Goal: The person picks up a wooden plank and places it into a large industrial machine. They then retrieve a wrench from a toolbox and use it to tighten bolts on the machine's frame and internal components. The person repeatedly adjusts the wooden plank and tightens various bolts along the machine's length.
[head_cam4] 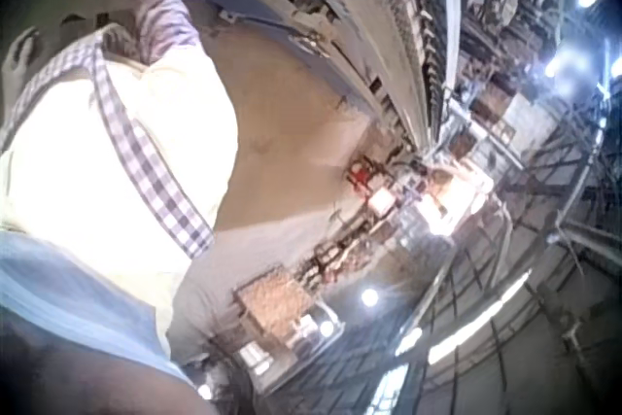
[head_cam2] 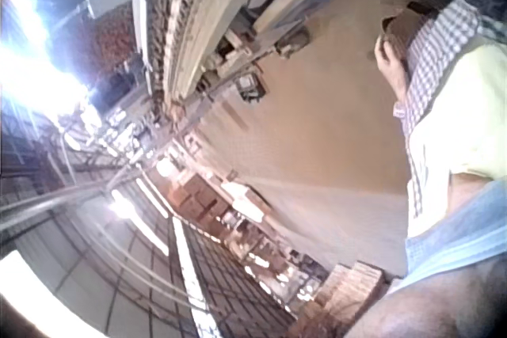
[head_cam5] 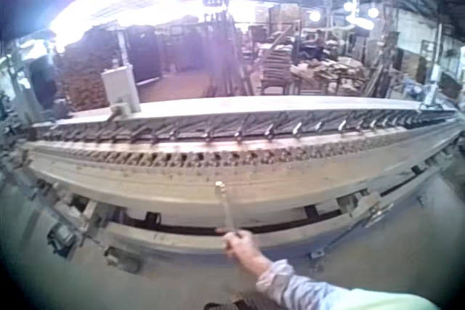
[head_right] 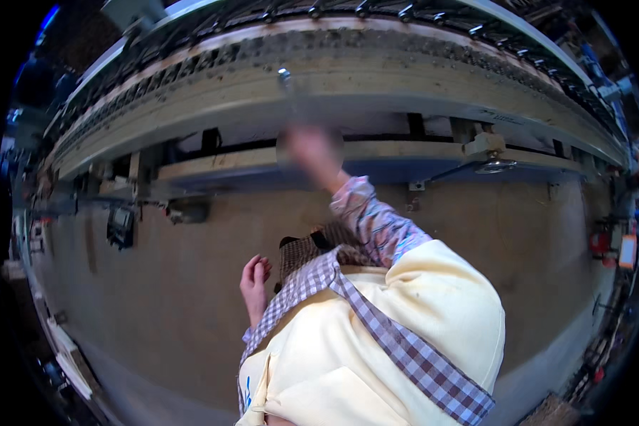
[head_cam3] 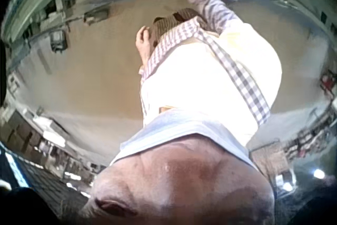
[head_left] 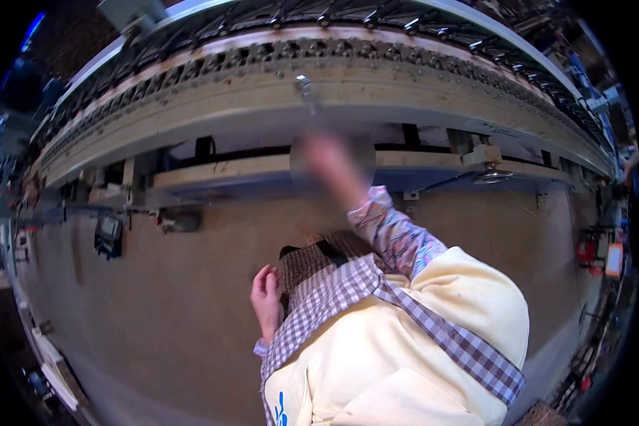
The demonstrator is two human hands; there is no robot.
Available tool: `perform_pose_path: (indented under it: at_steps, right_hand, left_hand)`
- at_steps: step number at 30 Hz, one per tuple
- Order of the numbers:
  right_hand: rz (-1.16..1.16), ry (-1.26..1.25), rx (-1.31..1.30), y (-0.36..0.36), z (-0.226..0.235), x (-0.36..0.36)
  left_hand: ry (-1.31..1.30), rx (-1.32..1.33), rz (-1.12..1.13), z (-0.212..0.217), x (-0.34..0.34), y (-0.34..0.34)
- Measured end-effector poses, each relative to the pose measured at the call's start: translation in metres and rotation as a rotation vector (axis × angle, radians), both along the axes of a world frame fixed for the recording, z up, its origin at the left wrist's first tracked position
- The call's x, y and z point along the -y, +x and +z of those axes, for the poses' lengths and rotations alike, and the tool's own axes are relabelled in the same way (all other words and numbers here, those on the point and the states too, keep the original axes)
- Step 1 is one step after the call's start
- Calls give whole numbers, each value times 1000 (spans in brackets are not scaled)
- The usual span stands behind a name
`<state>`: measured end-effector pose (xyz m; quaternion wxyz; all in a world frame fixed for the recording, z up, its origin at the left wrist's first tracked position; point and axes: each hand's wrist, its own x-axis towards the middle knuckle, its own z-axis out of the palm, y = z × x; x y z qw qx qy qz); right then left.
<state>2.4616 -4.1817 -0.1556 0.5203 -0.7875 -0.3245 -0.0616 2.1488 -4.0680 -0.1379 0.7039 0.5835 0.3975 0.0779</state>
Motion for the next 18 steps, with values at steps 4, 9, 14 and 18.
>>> perform_pose_path:
  at_steps: [4,9,14,18]
  right_hand:
    - [77,347,-468,-2,35,-47]
    - [-73,145,-41,40,34,-23]
    - [-420,-80,-148,68,56,24]
    - [-406,-154,-8,80,66,65]
  left_hand:
    - [128,45,4,-7,-63,42]
    - [497,201,-168,32,-121,166]
    - [1074,537,-451,71,-151,298]
    - [1151,716,-600,73,-130,366]
